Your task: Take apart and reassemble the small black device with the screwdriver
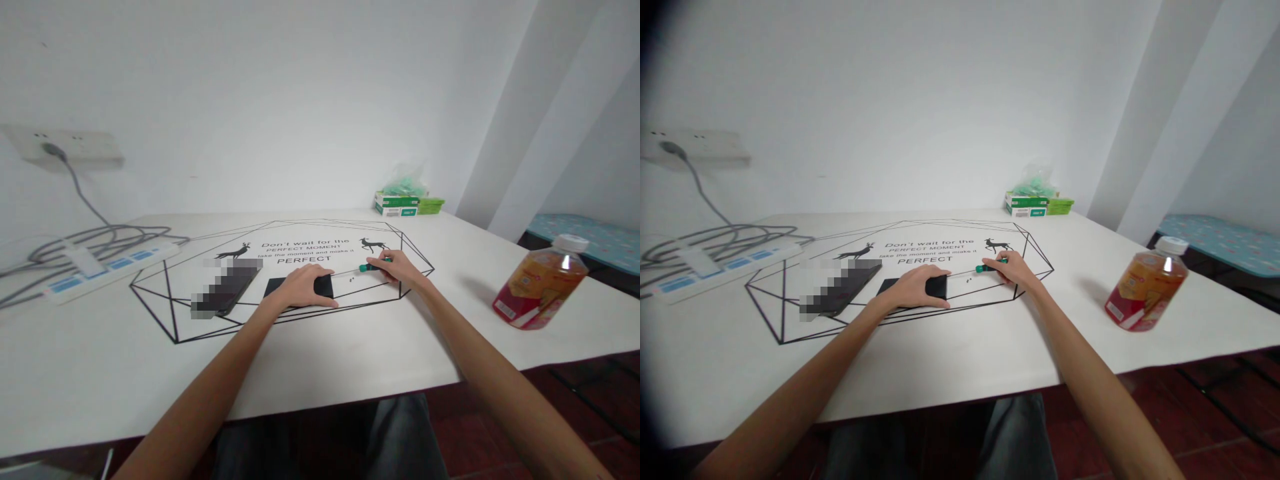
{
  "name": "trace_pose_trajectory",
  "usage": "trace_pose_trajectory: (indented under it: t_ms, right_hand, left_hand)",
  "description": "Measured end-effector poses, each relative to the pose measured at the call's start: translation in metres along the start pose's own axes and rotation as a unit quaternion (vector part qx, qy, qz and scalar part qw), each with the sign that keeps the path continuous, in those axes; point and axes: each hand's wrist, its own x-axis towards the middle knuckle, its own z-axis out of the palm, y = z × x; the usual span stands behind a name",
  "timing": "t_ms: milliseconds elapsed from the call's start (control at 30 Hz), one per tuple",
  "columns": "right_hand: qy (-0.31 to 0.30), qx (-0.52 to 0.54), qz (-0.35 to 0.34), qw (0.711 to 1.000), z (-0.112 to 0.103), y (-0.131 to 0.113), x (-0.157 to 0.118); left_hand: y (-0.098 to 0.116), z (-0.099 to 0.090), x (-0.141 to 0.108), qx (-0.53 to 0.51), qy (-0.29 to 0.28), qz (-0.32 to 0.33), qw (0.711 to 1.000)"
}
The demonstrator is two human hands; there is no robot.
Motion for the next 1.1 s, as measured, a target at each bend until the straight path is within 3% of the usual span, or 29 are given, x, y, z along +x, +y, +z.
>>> trace_pose_trajectory:
  t_ms: [133,333,533,733,933,1000,1100]
  right_hand:
    - [0.044,-0.124,-0.045,0.990,0.0019,0.0009,0.0017]
    - [-0.037,0.029,0.039,0.998,-0.0010,-0.0004,0.0009]
    - [0.037,-0.124,-0.058,0.990,0.0011,0.0057,0.0038]
    - [-0.025,0.010,0.007,1.000,0.0006,0.0076,0.0034]
    - [0.065,-0.213,-0.083,0.971,0.0011,0.0050,0.0034]
    - [0.068,-0.190,-0.086,0.976,0.0014,0.0041,0.0030]
    - [0.037,-0.069,-0.064,0.995,0.0001,0.0026,0.0015]
  left_hand:
    - [-0.0005,0.0008,0.0001,0.003,0.004,0.002,1.000]
    - [-0.0003,0.0003,0.0002,0.001,-0.002,-0.006,1.000]
    - [0.0014,-0.0014,-0.0010,0.003,-0.003,-0.007,1.000]
    - [0.0024,-0.0019,-0.0018,0.002,-0.007,-0.030,1.000]
    - [0.0011,-0.0003,-0.0004,0.011,-0.007,-0.031,0.999]
    - [0.0003,0.0002,-0.0001,0.013,-0.004,-0.031,0.999]
    - [0.0002,-0.0004,-0.0004,0.011,-0.004,-0.033,0.999]
